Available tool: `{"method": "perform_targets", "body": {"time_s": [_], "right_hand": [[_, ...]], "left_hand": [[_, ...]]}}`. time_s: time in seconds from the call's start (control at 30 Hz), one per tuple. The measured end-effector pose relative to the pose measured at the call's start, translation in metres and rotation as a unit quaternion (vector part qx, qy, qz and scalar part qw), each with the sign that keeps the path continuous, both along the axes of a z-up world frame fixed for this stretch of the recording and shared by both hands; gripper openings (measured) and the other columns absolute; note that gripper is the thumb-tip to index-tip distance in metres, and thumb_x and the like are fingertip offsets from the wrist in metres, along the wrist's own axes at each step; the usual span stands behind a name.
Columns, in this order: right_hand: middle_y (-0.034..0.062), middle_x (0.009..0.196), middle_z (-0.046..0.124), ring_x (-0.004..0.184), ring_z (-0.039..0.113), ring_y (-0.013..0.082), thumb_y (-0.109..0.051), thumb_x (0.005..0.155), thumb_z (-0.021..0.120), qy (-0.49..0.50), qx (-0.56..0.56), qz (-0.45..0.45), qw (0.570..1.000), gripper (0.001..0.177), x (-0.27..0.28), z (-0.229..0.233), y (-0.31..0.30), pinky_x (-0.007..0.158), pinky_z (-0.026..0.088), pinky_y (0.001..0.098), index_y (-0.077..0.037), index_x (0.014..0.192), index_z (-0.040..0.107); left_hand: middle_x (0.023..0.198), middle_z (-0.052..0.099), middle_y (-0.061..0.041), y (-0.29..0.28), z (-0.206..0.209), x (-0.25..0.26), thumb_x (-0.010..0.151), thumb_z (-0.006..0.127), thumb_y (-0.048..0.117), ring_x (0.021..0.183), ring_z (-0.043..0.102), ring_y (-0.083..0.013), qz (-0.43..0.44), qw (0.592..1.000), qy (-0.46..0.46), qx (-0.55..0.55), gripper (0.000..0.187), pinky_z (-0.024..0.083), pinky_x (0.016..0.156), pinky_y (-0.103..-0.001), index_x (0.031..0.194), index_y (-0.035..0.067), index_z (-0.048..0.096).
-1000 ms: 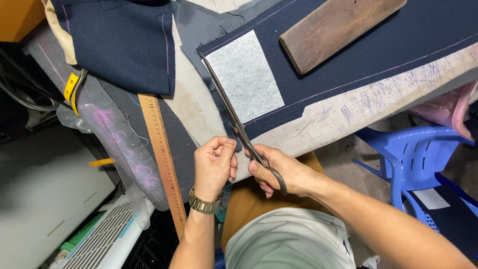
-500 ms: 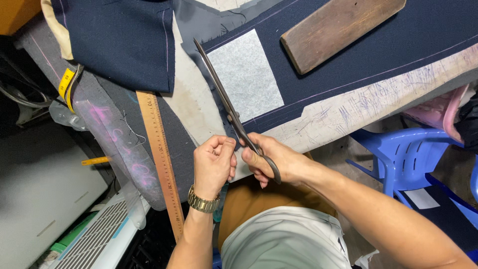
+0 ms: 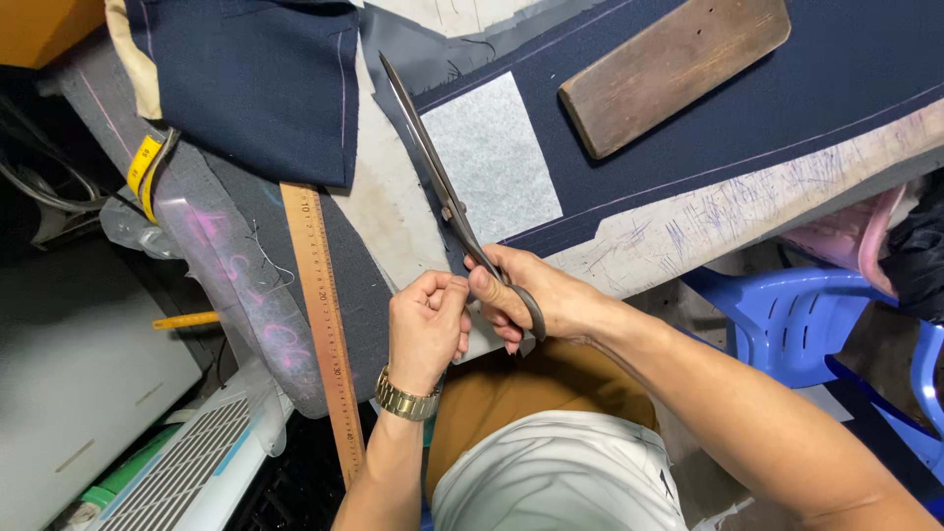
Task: The person cuts a dark blue fabric along the edge of a white template using shears and then marks lines on the fabric using a pink chalk and a wooden ruler.
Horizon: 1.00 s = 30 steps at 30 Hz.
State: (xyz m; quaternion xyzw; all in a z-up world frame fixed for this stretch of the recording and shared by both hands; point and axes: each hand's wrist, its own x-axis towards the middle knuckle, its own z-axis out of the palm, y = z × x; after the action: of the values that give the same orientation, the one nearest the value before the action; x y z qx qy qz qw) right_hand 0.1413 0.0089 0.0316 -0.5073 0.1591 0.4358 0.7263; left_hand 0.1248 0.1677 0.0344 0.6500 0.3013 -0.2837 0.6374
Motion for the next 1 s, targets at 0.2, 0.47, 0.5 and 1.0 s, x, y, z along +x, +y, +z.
{"method": "perform_targets", "body": {"time_s": [0.2,0.47,0.5,1.0], "right_hand": [[0.0044,0.056,0.05,0.041,0.057,0.0112,-0.06,0.096,0.053,-0.004,-0.005,-0.007,1.0,0.065,0.013,-0.006,0.006,0.042,0.06,0.032,0.004,0.106,0.052],[0.0021,0.059,0.046,0.042,0.053,0.0092,-0.06,0.098,0.051,0.001,0.004,-0.014,1.0,0.062,0.025,-0.009,0.016,0.041,0.059,0.0302,0.002,0.103,0.052],[0.0003,0.059,0.043,0.041,0.05,0.0076,-0.059,0.1,0.051,0.01,0.007,-0.015,1.0,0.06,0.026,-0.007,0.017,0.04,0.058,0.0289,0.001,0.103,0.051],[0.001,0.05,0.046,0.036,0.055,0.0129,-0.056,0.107,0.036,-0.082,0.066,0.025,0.994,0.054,0.019,0.018,0.006,0.038,0.053,0.0277,-0.003,0.102,0.049]], "left_hand": [[0.045,0.059,-0.015,-0.001,-0.004,-0.003,0.095,0.06,0.004,0.026,0.052,-0.0156,0.005,1.0,-0.002,0.0,0.017,0.043,0.022,-0.024,0.083,-0.005,0.068],[0.045,0.059,-0.015,0.002,-0.008,-0.005,0.096,0.054,0.004,0.026,0.052,-0.016,0.001,1.0,-0.013,0.003,0.02,0.043,0.022,-0.024,0.086,-0.004,0.07],[0.045,0.059,-0.015,0.002,-0.008,-0.005,0.097,0.054,0.004,0.026,0.052,-0.0157,0.001,1.0,-0.012,0.001,0.021,0.043,0.022,-0.024,0.086,-0.005,0.069],[0.047,0.06,-0.017,-0.001,-0.011,-0.013,0.095,0.058,0.009,0.027,0.055,-0.0194,0.019,0.998,-0.045,0.03,0.02,0.046,0.023,-0.026,0.081,-0.001,0.068]]}}
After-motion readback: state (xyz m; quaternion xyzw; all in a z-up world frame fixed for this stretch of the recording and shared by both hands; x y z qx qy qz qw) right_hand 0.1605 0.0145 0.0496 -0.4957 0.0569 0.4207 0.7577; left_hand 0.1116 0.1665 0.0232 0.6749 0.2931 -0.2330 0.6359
